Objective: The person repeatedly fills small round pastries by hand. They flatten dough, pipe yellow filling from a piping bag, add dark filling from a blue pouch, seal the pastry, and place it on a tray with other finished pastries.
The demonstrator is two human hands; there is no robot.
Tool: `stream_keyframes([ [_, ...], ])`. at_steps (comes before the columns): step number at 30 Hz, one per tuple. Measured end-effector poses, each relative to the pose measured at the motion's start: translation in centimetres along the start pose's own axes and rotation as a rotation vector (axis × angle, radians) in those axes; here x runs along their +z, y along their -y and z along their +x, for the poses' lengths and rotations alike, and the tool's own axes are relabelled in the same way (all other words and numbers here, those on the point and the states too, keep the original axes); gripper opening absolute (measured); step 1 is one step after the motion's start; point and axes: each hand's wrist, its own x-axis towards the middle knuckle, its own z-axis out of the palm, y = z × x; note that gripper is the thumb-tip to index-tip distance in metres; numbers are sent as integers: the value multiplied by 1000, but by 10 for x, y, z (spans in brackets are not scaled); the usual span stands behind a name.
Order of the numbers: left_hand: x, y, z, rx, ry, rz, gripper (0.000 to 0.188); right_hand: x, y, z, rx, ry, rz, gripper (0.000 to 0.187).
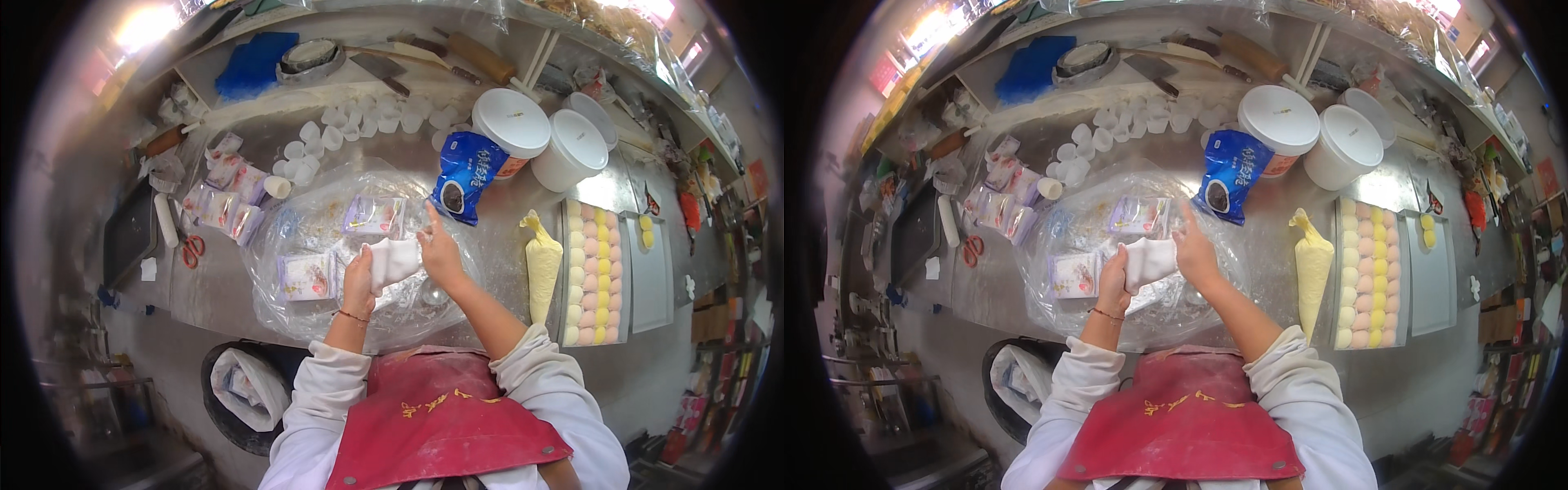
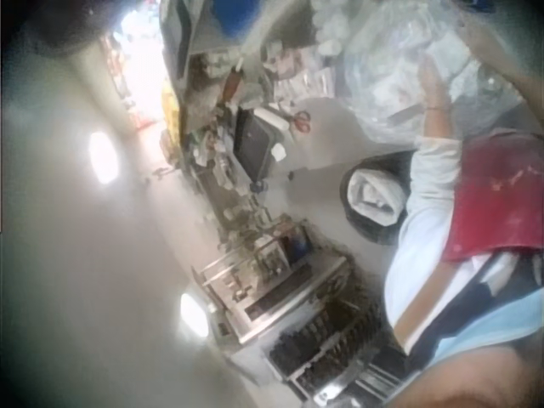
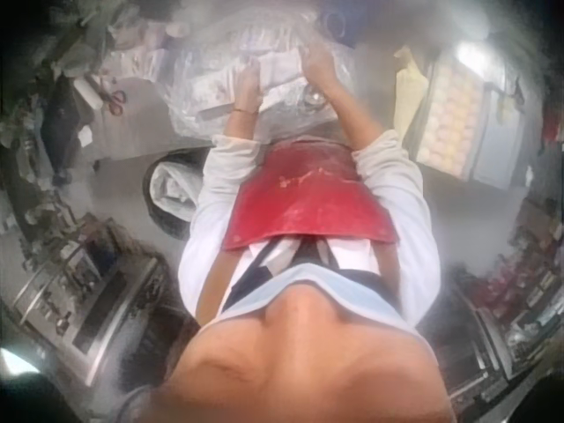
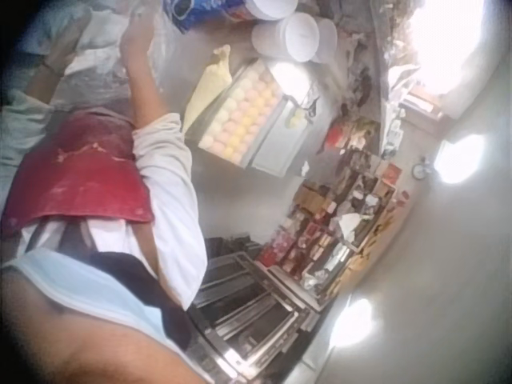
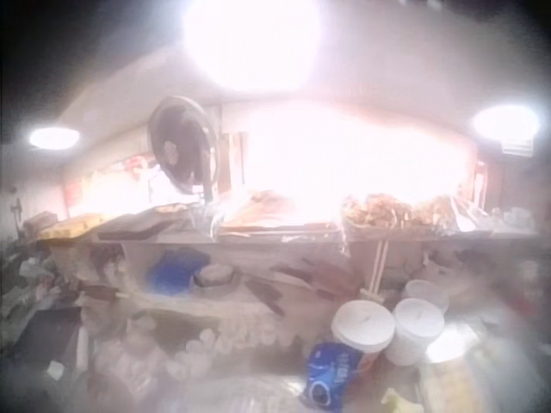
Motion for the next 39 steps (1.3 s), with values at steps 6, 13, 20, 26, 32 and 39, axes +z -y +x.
stream_keyframes([
  [6, 10, 18, 1, -62, 90, -195, 36, 37, 1, -30, -605, -5, -695, 47],
  [13, 1, -16, -8, 62, 91, 205, 33, 19, 9, -47, -561, 281, -749, 44],
  [20, 18, -35, -19, 135, 366, 591, 29, -5, 9, 0, -39, 457, 258, 43],
  [26, 13, -23, -18, 277, 306, 780, 22, -4, 6, -16, 247, 693, 532, 48],
  [32, -1, -10, -15, -76, 322, 324, 25, -10, 1, -28, 512, 666, 882, 41],
  [39, 4, 9, -30, -352, 339, -395, 39, -12, 9, -31, 504, 422, 1031, 36],
])
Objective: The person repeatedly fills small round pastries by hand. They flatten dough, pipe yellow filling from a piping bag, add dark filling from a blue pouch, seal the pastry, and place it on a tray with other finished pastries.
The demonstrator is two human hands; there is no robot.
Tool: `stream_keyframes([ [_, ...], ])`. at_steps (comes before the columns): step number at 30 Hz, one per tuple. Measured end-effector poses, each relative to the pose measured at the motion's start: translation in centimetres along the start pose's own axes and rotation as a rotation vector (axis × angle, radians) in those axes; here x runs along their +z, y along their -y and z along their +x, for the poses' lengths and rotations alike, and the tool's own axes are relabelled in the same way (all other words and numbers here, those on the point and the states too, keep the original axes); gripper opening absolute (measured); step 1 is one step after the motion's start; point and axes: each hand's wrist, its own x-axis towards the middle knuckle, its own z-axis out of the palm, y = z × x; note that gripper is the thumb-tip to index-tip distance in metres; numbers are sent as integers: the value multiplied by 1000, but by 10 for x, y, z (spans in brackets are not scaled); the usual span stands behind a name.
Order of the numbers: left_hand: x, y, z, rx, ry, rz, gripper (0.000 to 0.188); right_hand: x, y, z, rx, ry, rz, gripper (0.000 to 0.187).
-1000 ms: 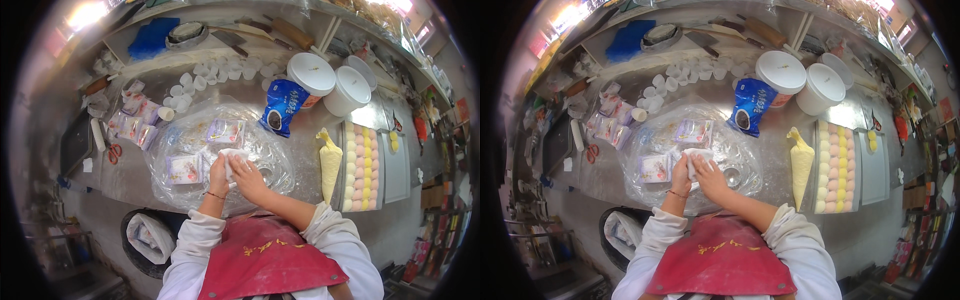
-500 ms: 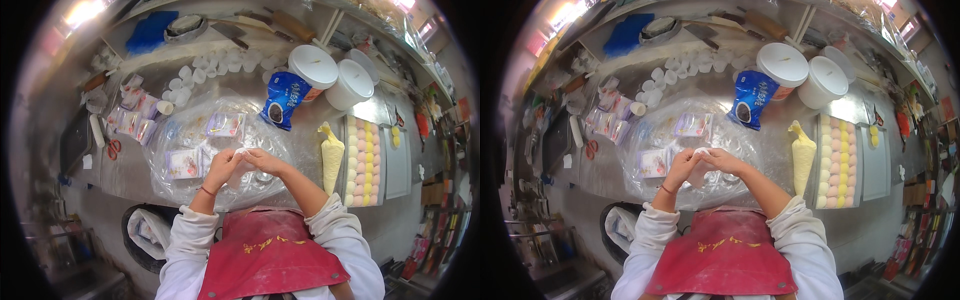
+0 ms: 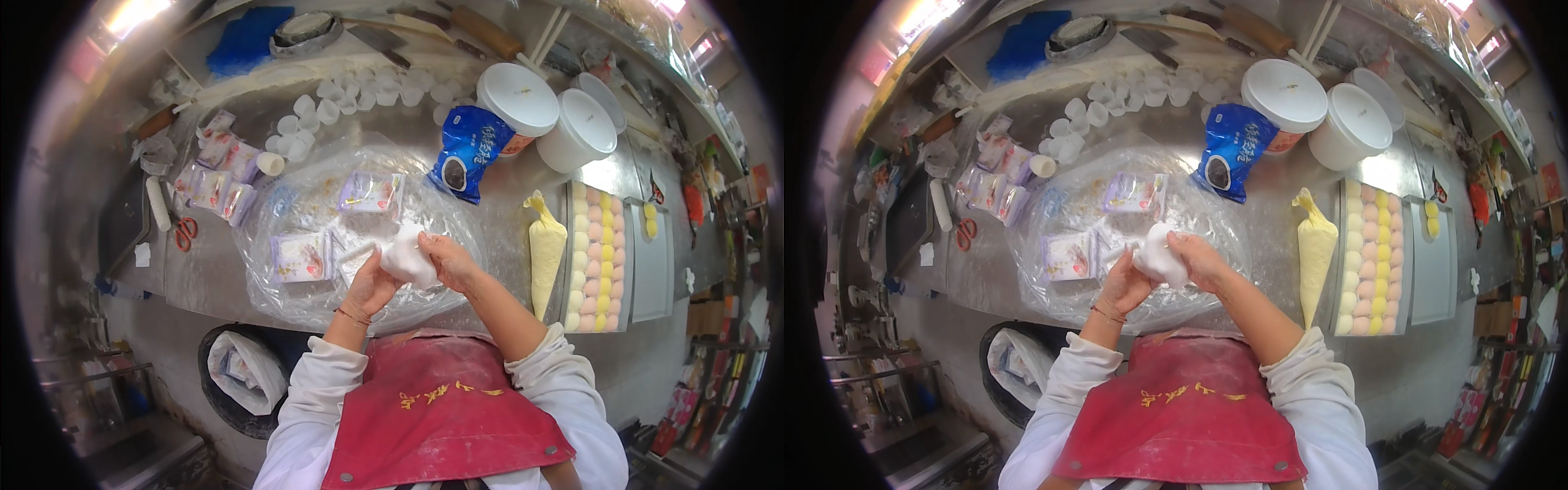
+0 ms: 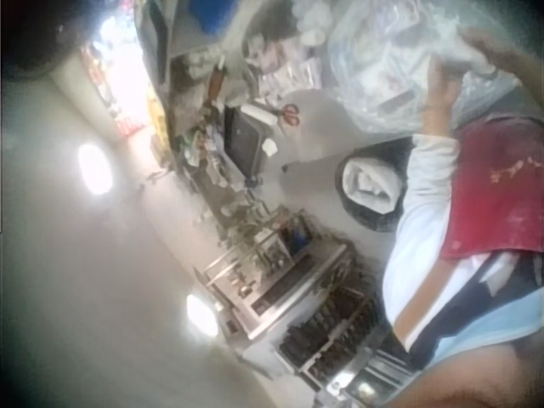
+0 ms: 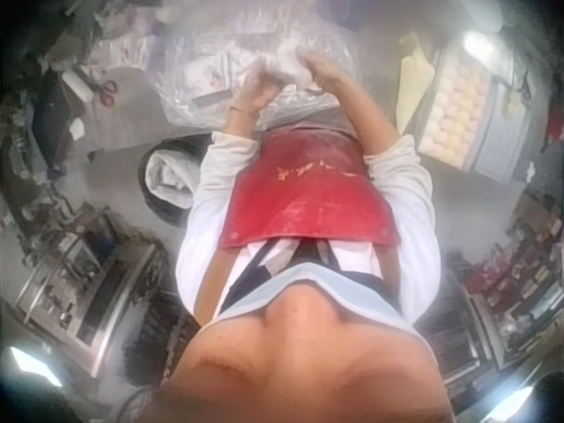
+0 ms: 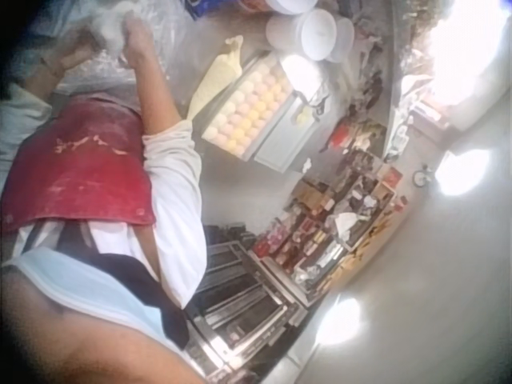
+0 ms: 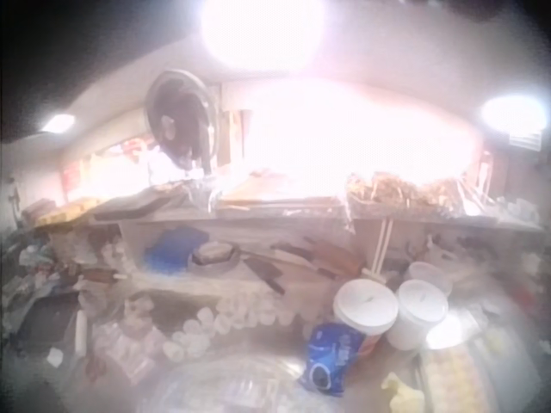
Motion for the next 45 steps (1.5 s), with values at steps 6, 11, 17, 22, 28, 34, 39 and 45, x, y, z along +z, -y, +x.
stream_keyframes([
  [6, 7, 24, 17, 451, -307, 347, 26, 0, -12, 14, -219, -247, -238, 32],
  [11, -3, 3, 21, 665, -667, 400, 18, -28, -16, 13, -378, -558, -224, 27],
  [17, 11, -10, 12, 735, -390, 669, 14, -64, -22, 4, -204, -428, -203, 21],
  [22, 48, 1, 7, 609, 67, 1440, 12, -51, -22, -10, -472, -25, -792, 32],
  [28, 43, -8, 15, 502, 28, 1459, 15, -27, -4, -19, -193, 190, -789, 34],
  [34, 11, 13, 20, -98, -40, 388, 37, -26, -1, -33, -106, 84, -528, 33],
  [39, -1, 38, 11, 94, 54, 277, 35, -42, -10, -36, -100, -48, -242, 37],
  [45, -11, 58, 0, -171, -251, 168, 38, -67, -41, -40, 2, -296, -246, 32],
])
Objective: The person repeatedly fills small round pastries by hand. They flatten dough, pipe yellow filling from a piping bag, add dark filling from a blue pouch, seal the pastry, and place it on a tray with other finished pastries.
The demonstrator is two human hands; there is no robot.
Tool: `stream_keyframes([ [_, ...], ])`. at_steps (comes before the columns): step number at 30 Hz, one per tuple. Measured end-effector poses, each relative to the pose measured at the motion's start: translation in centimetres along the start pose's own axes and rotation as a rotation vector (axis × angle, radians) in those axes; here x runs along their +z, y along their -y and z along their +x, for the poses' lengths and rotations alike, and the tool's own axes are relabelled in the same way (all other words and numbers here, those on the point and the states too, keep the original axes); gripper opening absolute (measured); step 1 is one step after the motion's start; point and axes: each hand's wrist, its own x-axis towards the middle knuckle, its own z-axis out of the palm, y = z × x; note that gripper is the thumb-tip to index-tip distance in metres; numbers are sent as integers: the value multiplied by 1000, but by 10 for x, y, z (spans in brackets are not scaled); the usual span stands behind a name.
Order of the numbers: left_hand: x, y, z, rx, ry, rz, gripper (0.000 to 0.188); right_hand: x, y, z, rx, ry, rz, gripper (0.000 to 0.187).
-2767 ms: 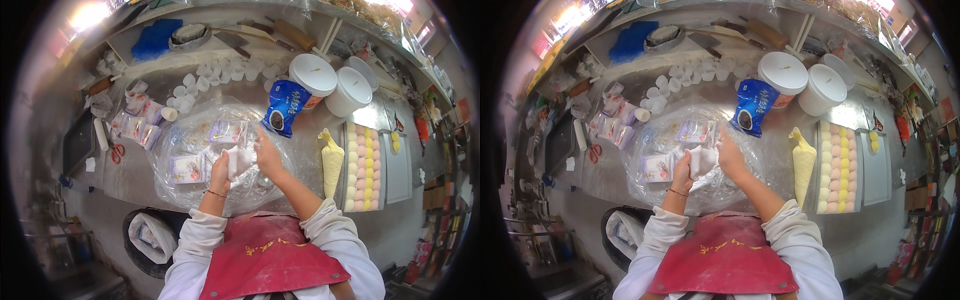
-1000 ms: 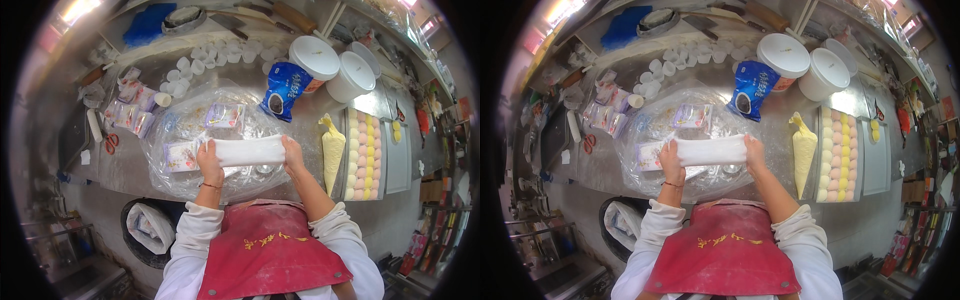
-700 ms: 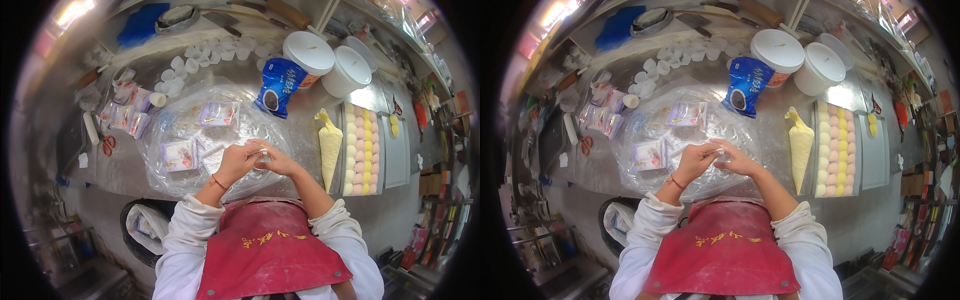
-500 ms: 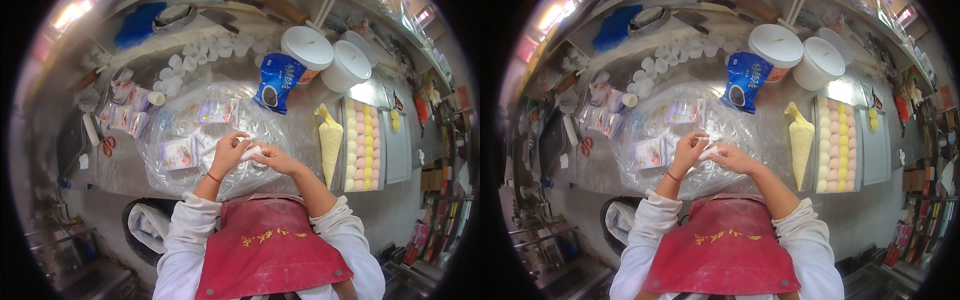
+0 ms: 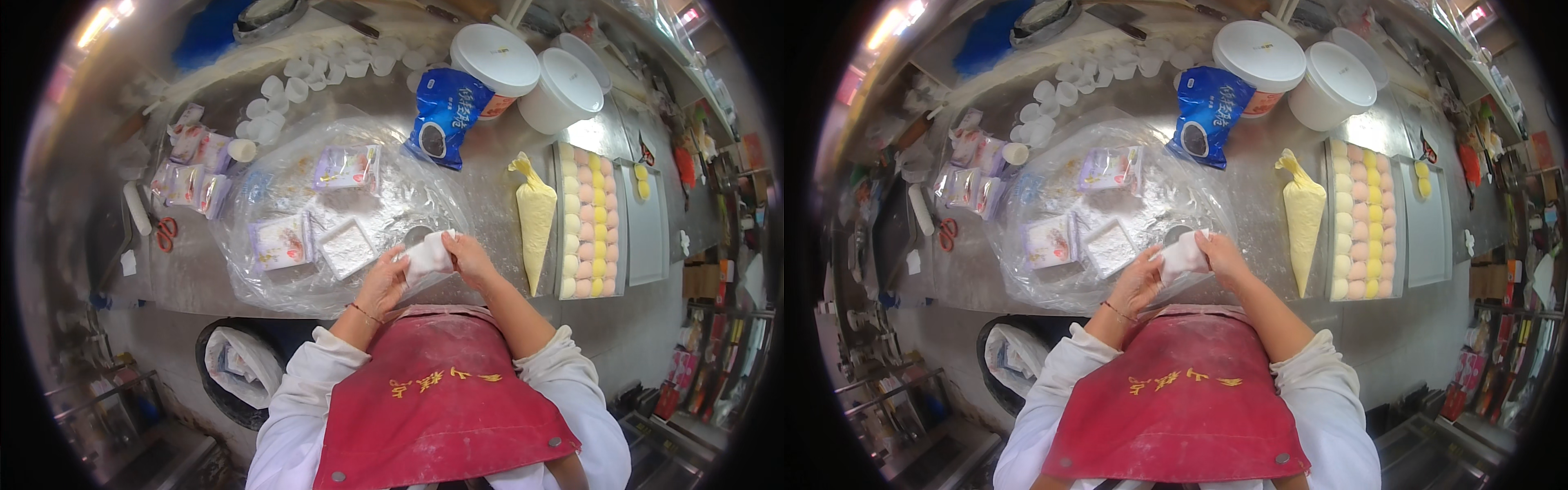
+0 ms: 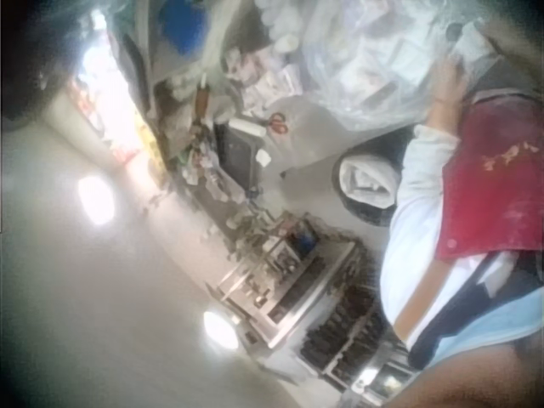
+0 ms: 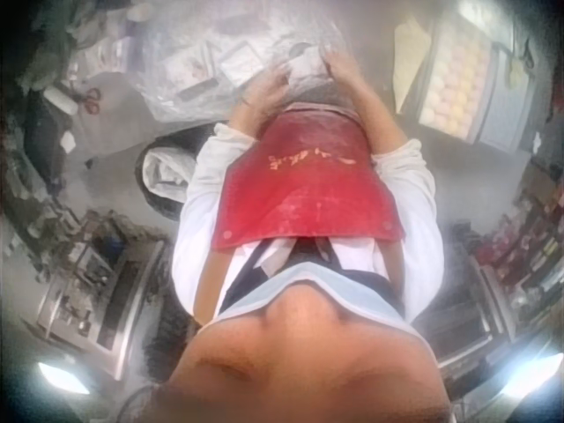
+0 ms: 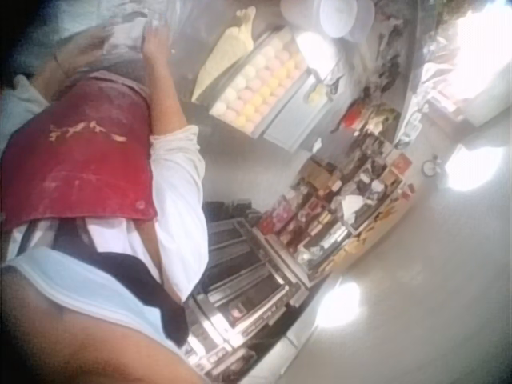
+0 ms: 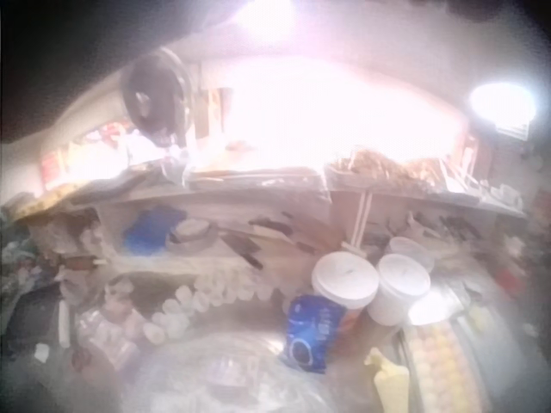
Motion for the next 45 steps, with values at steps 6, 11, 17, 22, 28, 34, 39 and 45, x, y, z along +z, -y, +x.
stream_keyframes([
  [6, -10, 20, 1, -30, 44, 27, 27, -12, -21, -15, 91, -49, -77, 21],
  [11, -8, 13, 13, 153, 83, 324, 31, -12, -16, -4, 1, -225, -54, 22],
  [17, -8, -2, 35, 564, 99, 876, 55, -23, -18, 20, -150, -140, 7, 45],
  [22, -23, 1, 53, 712, -19, 1381, 76, -40, -34, 38, -206, -78, -391, 69],
  [28, -35, 23, 49, 627, -101, 1547, 82, -39, -49, 26, -370, -115, -1141, 85],
  [34, -34, 34, 42, 608, -159, 1557, 79, -28, -43, 13, -296, -138, -1224, 81],
  [39, -33, 36, 46, 675, -175, 1503, 76, -20, -32, 10, -268, -124, -1149, 65],
  [45, -32, 42, 48, 750, -146, 1456, 69, 8, -22, 16, -440, -108, -953, 22],
])
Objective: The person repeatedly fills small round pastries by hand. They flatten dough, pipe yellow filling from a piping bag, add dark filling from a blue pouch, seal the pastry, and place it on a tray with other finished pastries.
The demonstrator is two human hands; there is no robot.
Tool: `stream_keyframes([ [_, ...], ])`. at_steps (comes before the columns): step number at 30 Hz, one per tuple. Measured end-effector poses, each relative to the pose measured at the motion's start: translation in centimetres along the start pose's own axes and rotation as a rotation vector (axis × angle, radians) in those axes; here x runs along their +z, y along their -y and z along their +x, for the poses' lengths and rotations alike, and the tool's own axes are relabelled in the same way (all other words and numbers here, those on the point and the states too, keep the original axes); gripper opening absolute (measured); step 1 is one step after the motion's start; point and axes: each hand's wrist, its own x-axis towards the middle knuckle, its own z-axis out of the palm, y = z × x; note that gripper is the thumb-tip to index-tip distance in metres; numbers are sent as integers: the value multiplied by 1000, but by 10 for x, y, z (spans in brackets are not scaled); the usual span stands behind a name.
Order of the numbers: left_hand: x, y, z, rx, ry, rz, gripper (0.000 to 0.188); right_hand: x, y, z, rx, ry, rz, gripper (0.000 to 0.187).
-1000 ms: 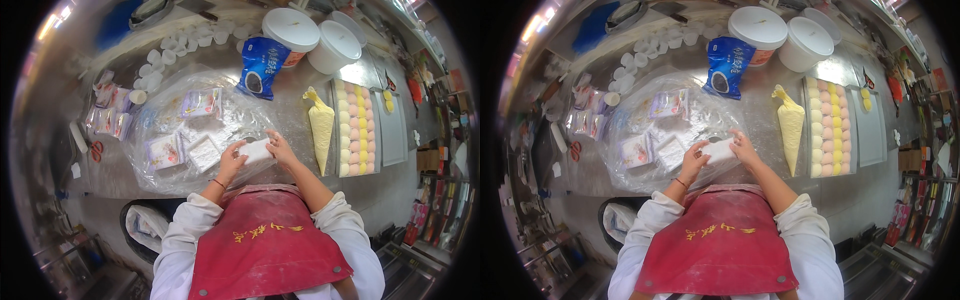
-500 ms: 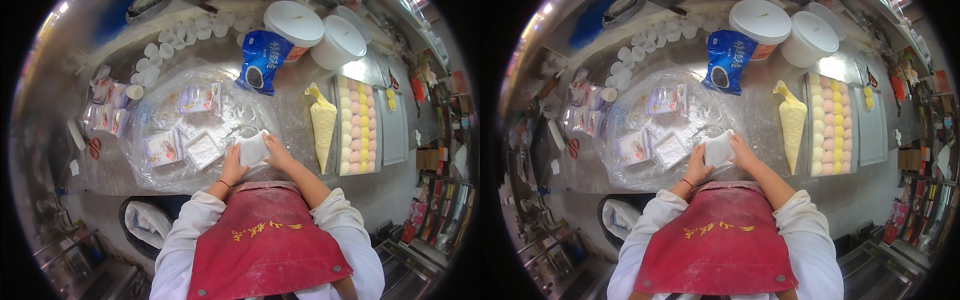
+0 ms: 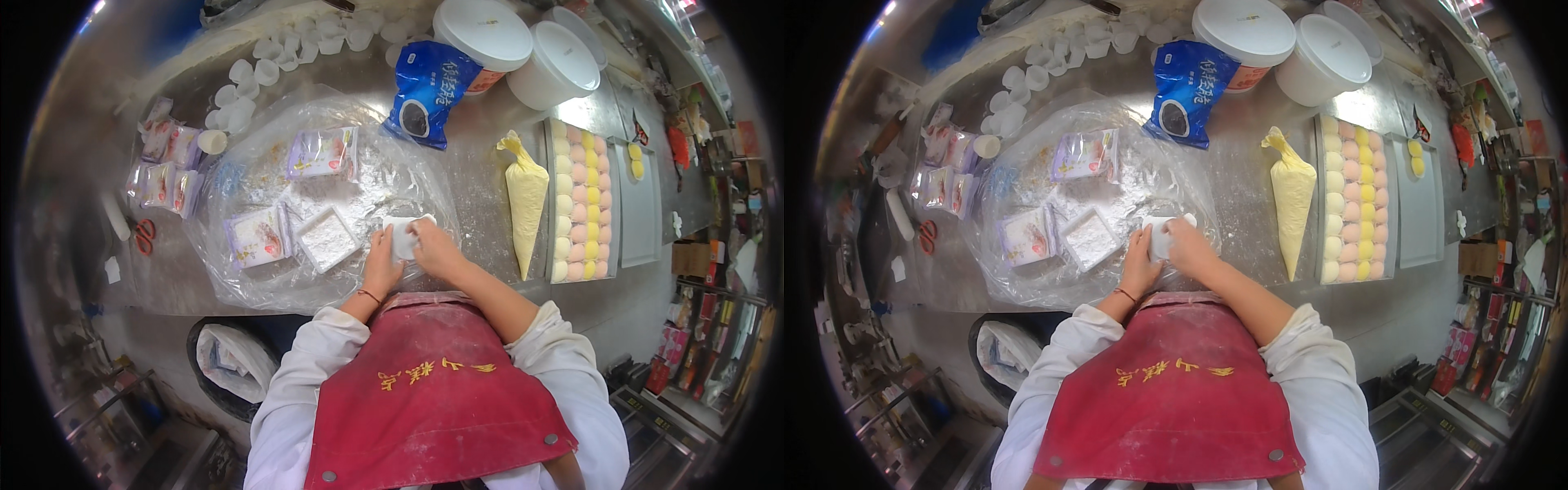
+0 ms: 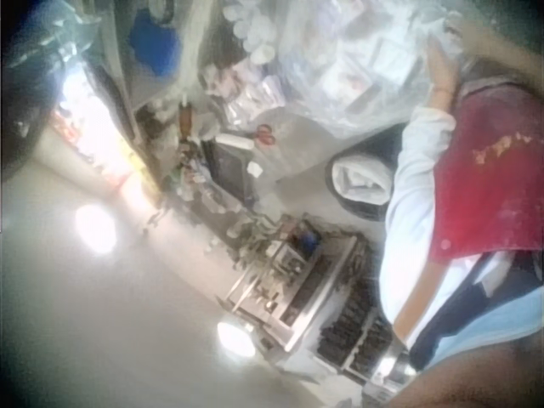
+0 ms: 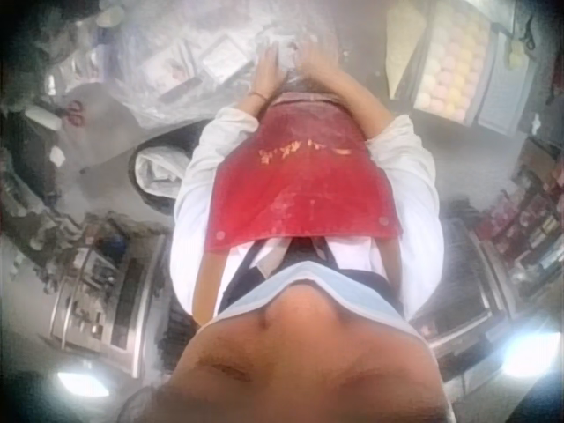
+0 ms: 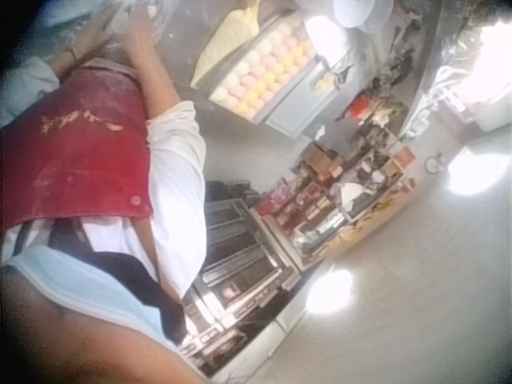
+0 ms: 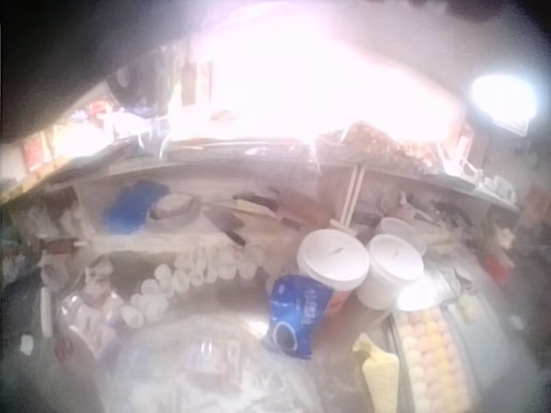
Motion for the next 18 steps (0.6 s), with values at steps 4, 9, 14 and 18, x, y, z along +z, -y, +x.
stream_keyframes([
  [4, 4, 4, 2, -6, -21, -12, 65, 21, -3, 24, 160, 182, -79, 17],
  [9, 5, 13, 4, 24, -83, 37, 66, 38, -20, 37, 163, 153, -170, 25],
  [14, 5, 18, 7, -89, -24, -43, 64, 37, -22, 43, 134, 347, -285, 25],
  [18, 8, 25, 6, -87, -28, -148, 59, 35, -18, 46, 120, 456, -360, 24],
])
